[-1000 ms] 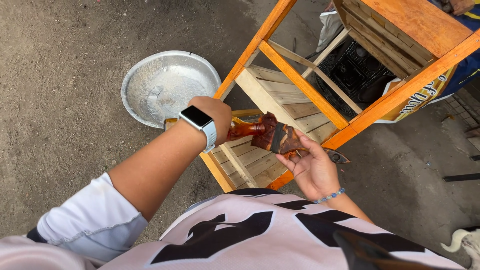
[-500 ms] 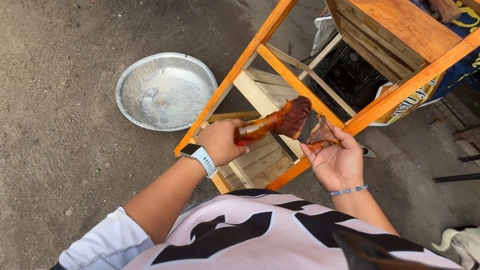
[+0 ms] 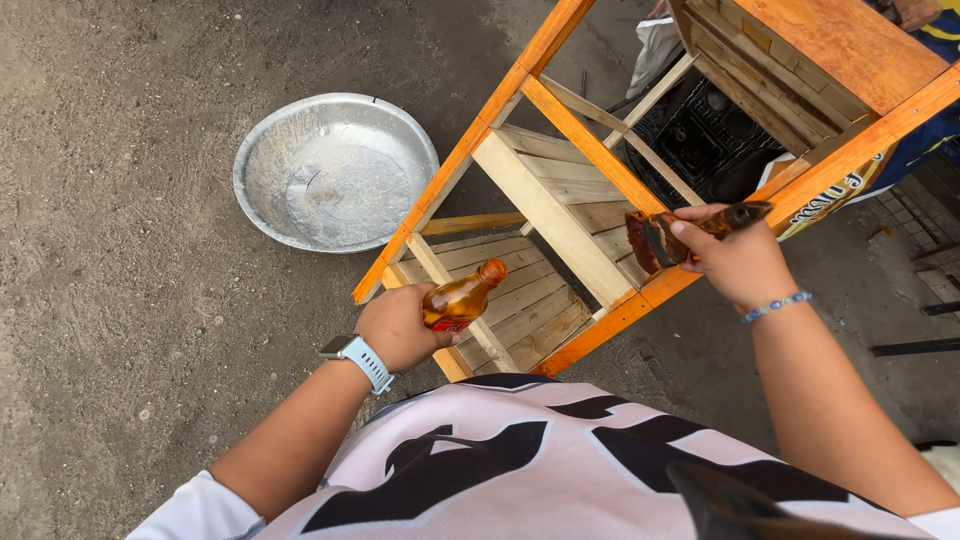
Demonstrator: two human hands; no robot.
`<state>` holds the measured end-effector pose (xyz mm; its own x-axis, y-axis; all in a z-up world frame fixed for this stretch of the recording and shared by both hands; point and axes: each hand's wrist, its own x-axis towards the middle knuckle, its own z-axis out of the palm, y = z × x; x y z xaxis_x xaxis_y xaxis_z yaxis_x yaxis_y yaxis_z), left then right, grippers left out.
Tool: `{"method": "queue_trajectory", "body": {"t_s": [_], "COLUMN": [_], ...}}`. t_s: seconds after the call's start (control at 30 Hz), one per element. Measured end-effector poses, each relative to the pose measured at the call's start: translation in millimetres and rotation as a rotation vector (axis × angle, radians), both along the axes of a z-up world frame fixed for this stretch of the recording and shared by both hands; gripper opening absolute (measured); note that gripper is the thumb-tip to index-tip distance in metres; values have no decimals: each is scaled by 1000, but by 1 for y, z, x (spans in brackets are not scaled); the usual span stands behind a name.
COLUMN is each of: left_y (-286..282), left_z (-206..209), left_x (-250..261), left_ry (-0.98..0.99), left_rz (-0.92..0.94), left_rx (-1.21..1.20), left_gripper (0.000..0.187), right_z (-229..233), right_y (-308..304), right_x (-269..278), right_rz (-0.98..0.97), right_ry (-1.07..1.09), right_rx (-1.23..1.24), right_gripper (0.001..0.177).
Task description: Apply wood stain to a wooden rack using a paintbrush and a bottle of stain.
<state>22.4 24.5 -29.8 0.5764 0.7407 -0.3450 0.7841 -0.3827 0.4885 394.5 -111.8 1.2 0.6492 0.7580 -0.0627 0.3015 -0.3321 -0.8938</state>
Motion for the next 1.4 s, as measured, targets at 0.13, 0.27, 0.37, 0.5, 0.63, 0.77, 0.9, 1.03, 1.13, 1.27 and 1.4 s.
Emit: {"method": "queue_trajectory", "body": {"t_s": [0.13, 0.27, 0.37, 0.5, 0.63, 0.77, 0.9, 1.03, 1.13, 1.27, 1.4], "left_y": [-5, -14, -18, -24, -28, -30, -30, -30, -30, -28, -28], "left_z": [-14, -11, -19, -25, -26, -23, -26, -23, -23, -25, -22], "left_x": [-10, -17, -23, -23, -22, -22, -20, -19, -19, -19, -19], "left_ry": [-10, 30, -6, 7, 30, 22, 11, -20, -29, -3, -19], "left_rz": [-9, 20, 41, 61, 51, 64, 64, 65, 74, 73, 58], "left_rx": [-5, -55, -58, -93, -92, -112, -108, -87, -86, -97, -75], "left_gripper": [58, 54, 55, 57, 57, 58, 59, 58, 58, 58, 60], "right_z": [6, -5, -17, -19, -27, -34, -9, -29, -28, -28, -1], "right_y": [26, 36, 26, 26, 32, 23, 22, 29, 28, 31, 47], "right_x": [1, 4, 13, 8, 4, 22, -2, -1, 5, 21, 4], "right_rz": [90, 77, 55, 38, 11, -27, 5, -39, -27, 86, 70], "right_ry": [-154, -228, -224, -252, -267, -97, -231, -124, -217, -552, -576], "right_rx": [-205, -383, -452, -437, -292, -132, -370, -175, -149, -488, -659], "right_gripper": [25, 26, 28, 28, 25, 21, 21, 21, 23, 33, 53]}}
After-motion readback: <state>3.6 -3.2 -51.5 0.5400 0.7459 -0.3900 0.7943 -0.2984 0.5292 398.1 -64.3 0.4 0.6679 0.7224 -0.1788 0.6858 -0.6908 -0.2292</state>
